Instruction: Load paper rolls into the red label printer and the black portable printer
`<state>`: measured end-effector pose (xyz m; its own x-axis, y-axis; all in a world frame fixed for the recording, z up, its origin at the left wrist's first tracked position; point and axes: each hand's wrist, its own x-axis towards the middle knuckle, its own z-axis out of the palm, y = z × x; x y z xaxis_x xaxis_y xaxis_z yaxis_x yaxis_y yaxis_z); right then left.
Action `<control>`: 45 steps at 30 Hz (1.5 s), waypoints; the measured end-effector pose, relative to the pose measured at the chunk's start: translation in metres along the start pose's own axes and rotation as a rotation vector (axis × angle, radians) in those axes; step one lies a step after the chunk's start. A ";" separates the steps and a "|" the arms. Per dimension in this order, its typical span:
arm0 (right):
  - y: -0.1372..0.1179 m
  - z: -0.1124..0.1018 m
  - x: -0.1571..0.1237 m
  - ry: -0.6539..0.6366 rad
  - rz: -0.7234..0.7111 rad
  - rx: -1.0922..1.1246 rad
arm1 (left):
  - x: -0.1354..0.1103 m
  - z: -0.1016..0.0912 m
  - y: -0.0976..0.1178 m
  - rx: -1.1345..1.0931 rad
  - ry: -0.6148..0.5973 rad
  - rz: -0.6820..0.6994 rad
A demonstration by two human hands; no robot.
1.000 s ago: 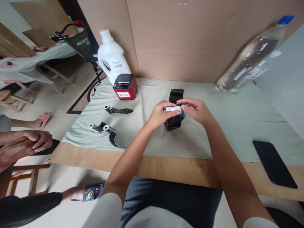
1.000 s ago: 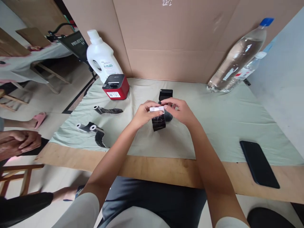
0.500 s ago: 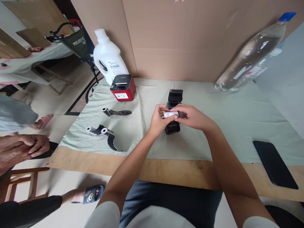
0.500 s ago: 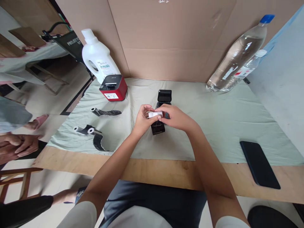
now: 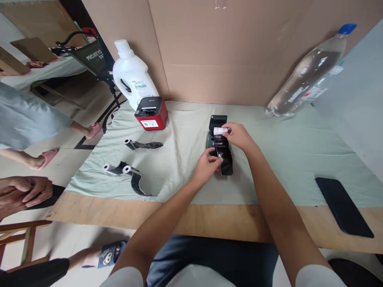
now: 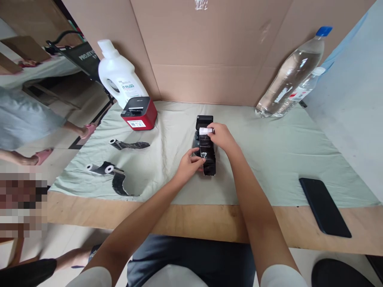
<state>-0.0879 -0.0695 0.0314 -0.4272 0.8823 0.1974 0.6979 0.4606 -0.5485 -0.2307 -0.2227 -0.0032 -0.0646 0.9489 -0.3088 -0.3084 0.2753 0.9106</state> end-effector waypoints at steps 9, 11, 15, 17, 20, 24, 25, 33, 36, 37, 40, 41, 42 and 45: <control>0.005 0.025 0.011 -0.018 0.024 -0.124 | 0.005 0.000 -0.006 -0.001 -0.006 -0.010; 0.004 0.024 0.009 -0.010 0.051 -0.145 | 0.005 0.001 -0.007 -0.005 -0.010 -0.006; -0.003 0.016 0.007 -0.070 0.102 -0.188 | 0.005 0.001 -0.007 -0.006 -0.009 -0.004; -0.008 0.014 0.007 -0.090 0.137 -0.219 | 0.005 0.001 -0.007 -0.004 -0.007 -0.012; -0.014 0.016 0.006 -0.085 0.175 -0.270 | 0.006 0.001 -0.007 -0.003 -0.002 -0.014; -0.016 0.018 0.004 -0.070 0.145 -0.276 | 0.007 0.000 -0.008 -0.004 0.001 -0.013; -0.015 0.018 0.004 -0.075 0.115 -0.256 | 0.007 0.000 -0.009 -0.004 0.000 -0.012; -0.006 0.020 0.010 -0.150 0.002 -0.210 | 0.010 0.000 -0.015 -0.025 -0.015 0.030; -0.007 0.022 0.010 -0.136 0.027 -0.212 | 0.011 -0.001 -0.015 -0.037 -0.017 0.023; -0.006 0.023 0.011 -0.120 0.038 -0.210 | 0.012 -0.001 -0.015 -0.039 -0.019 0.021; 0.001 0.024 0.014 -0.021 0.069 -0.151 | 0.013 -0.001 -0.014 -0.039 -0.026 0.022; 0.005 0.024 0.016 0.037 0.084 -0.115 | 0.012 -0.002 -0.015 -0.035 -0.028 0.023; 0.010 0.025 0.018 0.108 0.104 -0.073 | 0.012 -0.002 -0.016 -0.027 -0.030 0.027; 0.026 0.030 0.024 0.296 0.161 0.116 | 0.009 -0.002 -0.018 0.030 -0.026 0.065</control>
<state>-0.0972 -0.0389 -0.0028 -0.1202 0.9404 0.3182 0.6659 0.3141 -0.6767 -0.2280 -0.2196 -0.0231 -0.0590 0.9685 -0.2421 -0.2758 0.2173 0.9363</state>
